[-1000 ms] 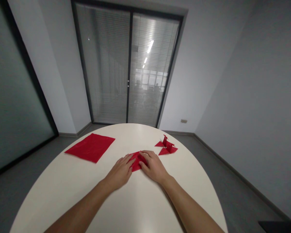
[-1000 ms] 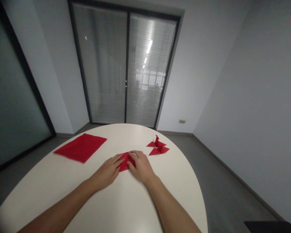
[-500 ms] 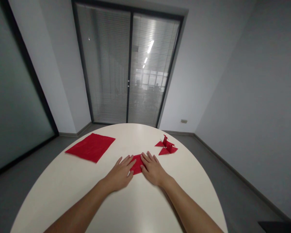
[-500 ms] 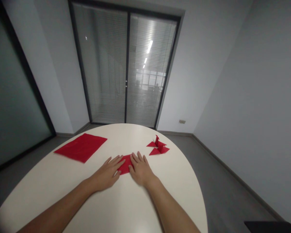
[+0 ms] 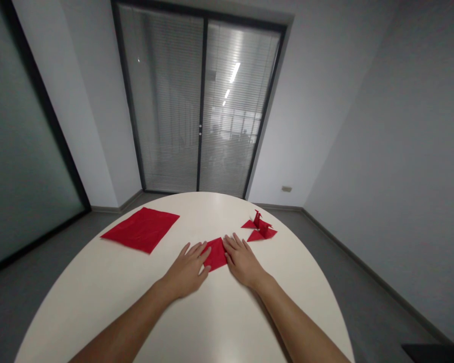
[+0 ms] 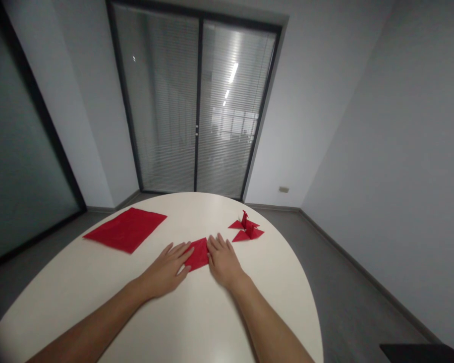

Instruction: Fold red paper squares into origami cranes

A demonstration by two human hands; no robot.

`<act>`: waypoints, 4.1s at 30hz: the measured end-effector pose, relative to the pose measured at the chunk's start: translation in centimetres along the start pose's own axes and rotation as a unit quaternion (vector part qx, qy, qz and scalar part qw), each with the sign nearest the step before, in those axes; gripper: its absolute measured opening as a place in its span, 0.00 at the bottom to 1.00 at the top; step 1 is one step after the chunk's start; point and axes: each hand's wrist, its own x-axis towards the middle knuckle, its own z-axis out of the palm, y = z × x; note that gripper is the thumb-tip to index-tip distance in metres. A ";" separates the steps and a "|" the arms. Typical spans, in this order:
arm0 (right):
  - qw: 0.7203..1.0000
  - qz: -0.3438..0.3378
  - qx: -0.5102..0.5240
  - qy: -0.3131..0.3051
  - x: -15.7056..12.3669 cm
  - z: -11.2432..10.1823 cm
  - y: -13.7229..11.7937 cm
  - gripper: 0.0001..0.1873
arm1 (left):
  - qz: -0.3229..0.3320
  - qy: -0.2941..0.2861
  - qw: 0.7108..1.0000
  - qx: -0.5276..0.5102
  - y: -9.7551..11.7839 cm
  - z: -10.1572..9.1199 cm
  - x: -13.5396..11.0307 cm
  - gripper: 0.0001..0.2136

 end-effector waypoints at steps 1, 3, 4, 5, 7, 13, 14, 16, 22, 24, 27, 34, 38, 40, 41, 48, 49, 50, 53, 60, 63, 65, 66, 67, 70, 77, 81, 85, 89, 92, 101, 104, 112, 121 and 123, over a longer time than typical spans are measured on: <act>1.000 -0.007 -0.002 0.014 0.0 -0.2 -0.2 0.28 | -0.001 0.005 1.000 0.006 0.0 0.1 0.0 0.26; 0.999 -0.043 0.014 0.023 -0.1 -0.6 -0.7 0.27 | -0.008 0.017 1.000 0.018 0.0 0.3 0.0 0.25; 0.997 -0.070 0.029 0.013 -0.2 -0.7 -1.0 0.27 | -0.012 0.024 0.999 0.023 0.0 0.3 0.0 0.25; 0.995 -0.094 0.045 -0.007 -0.3 -0.7 -1.3 0.28 | -0.017 0.033 0.999 0.026 0.1 0.4 0.1 0.25; 0.990 -0.117 0.064 -0.047 -0.5 -0.6 -1.6 0.30 | -0.023 0.055 0.998 0.032 0.1 0.4 0.1 0.24; 0.998 -0.041 0.028 -0.029 -0.4 -0.2 -0.3 0.29 | 0.005 0.095 0.995 0.021 0.1 -1.1 0.3 0.15; 0.999 -0.038 0.019 -0.011 -0.3 -0.3 0.0 0.28 | 0.013 0.092 0.995 0.018 0.0 -1.4 0.4 0.14; 0.999 -0.043 0.013 0.025 -0.2 -0.6 0.2 0.24 | 0.027 0.087 0.996 0.012 -0.2 -1.7 0.4 0.12; 0.995 -0.068 0.050 0.044 -0.2 -0.9 -0.3 0.27 | 0.057 0.091 0.994 -0.009 -0.5 -1.8 0.5 0.09; 0.995 -0.069 0.054 0.048 -0.2 -0.8 -0.3 0.27 | 0.062 0.085 0.994 -0.005 -0.3 -2.0 0.5 0.08; 0.993 -0.080 0.067 0.052 -0.2 -0.8 -0.1 0.24 | 0.060 0.084 0.995 0.003 0.1 -2.6 0.6 0.10; 0.989 -0.101 0.105 0.037 -0.4 -1.6 -0.7 0.16 | 0.056 0.113 0.992 -0.013 0.4 -2.9 0.4 0.07; 0.985 -0.116 0.122 0.021 -0.4 -1.8 -0.8 0.13 | 0.042 0.149 0.988 -0.021 0.5 -2.8 0.4 0.06; 0.986 -0.119 0.117 0.026 -0.3 -1.6 -0.6 0.13 | 0.031 0.160 0.986 -0.025 0.5 -2.8 0.4 0.05; 0.986 -0.121 0.113 0.029 -0.3 -1.5 -0.5 0.13 | 0.024 0.166 0.986 -0.027 0.4 -2.7 0.4 0.06; 0.984 -0.110 0.137 0.035 -0.2 -1.0 -0.3 0.13 | -0.010 0.195 0.980 -0.031 -0.3 -2.1 0.7 0.10; 0.983 -0.099 0.150 0.034 -0.2 -1.1 -0.3 0.13 | -0.016 0.195 0.980 -0.029 -0.4 -2.0 0.7 0.10; 0.982 -0.088 0.165 0.034 -0.2 -1.1 -0.3 0.13 | -0.024 0.194 0.980 -0.025 -0.4 -2.0 0.7 0.10; 0.975 -0.068 0.207 0.038 -0.2 -1.2 -0.4 0.13 | -0.049 0.197 0.979 -0.025 -0.2 -2.2 0.7 0.10; 0.956 -0.050 0.286 0.042 -0.1 -0.9 -0.2 0.12 | -0.035 0.259 0.964 -0.054 0.4 -2.7 0.7 0.10; 0.955 -0.048 0.290 0.044 0.0 -0.6 0.1 0.15 | -0.037 0.281 0.956 -0.070 0.4 -2.7 0.6 0.09; 0.956 -0.047 0.286 0.044 0.0 -0.4 0.2 0.17 | -0.046 0.290 0.952 -0.084 0.5 -2.8 0.6 0.09; 0.957 -0.046 0.283 0.044 0.0 -0.3 0.2 0.18 | -0.052 0.293 0.950 -0.093 0.5 -2.8 0.7 0.09; 0.958 -0.045 0.280 0.044 0.1 -0.3 0.3 0.19 | -0.058 0.296 0.948 -0.101 0.6 -2.8 0.7 0.09; 0.960 -0.042 0.273 0.047 0.0 -0.3 0.2 0.20 | -0.079 0.303 0.942 -0.119 0.6 -2.9 0.7 0.09; 0.956 -0.028 0.286 0.064 0.2 -0.5 0.4 0.17 | -0.099 0.305 0.937 -0.140 0.2 -2.9 0.7 0.09; 0.946 -0.016 0.318 0.062 0.2 -0.1 0.7 0.19 | -0.097 0.313 0.933 -0.148 0.1 -2.9 0.6 0.11; 0.937 -0.015 0.346 0.038 0.2 0.3 1.0 0.26 | -0.110 0.306 0.932 -0.160 0.0 -2.9 0.6 0.11; 0.927 -0.004 0.372 0.040 0.2 0.7 1.5 0.30 | -0.121 0.304 0.928 -0.176 -0.1 -2.9 0.7 0.11; 0.927 -0.007 0.373 0.041 0.2 0.6 1.5 0.26 | -0.124 0.304 0.928 -0.176 -0.1 -3.1 0.8 0.11; 0.943 -0.049 0.329 -0.002 -0.3 -0.6 0.6 0.19 | -0.152 0.309 0.935 -0.086 -1.1 -3.3 0.7 0.09; 0.962 -0.053 0.268 0.013 -0.2 -0.7 0.9 0.20 | -0.068 0.292 0.953 -0.036 -0.9 -3.2 0.7 0.10; 0.980 -0.038 0.177 0.082 0.2 -0.5 1.3 0.20 | 0.090 0.093 0.989 -0.065 1.2 -1.0 0.1 0.22; 0.974 -0.119 0.189 0.038 -0.1 -1.1 1.4 0.25 | 0.033 0.067 0.996 -0.050 -0.4 -1.5 0.2 0.14; 0.973 -0.147 0.174 0.027 -0.3 -1.3 1.3 0.26 | 0.042 0.058 0.996 -0.060 -0.6 -1.4 0.0 0.15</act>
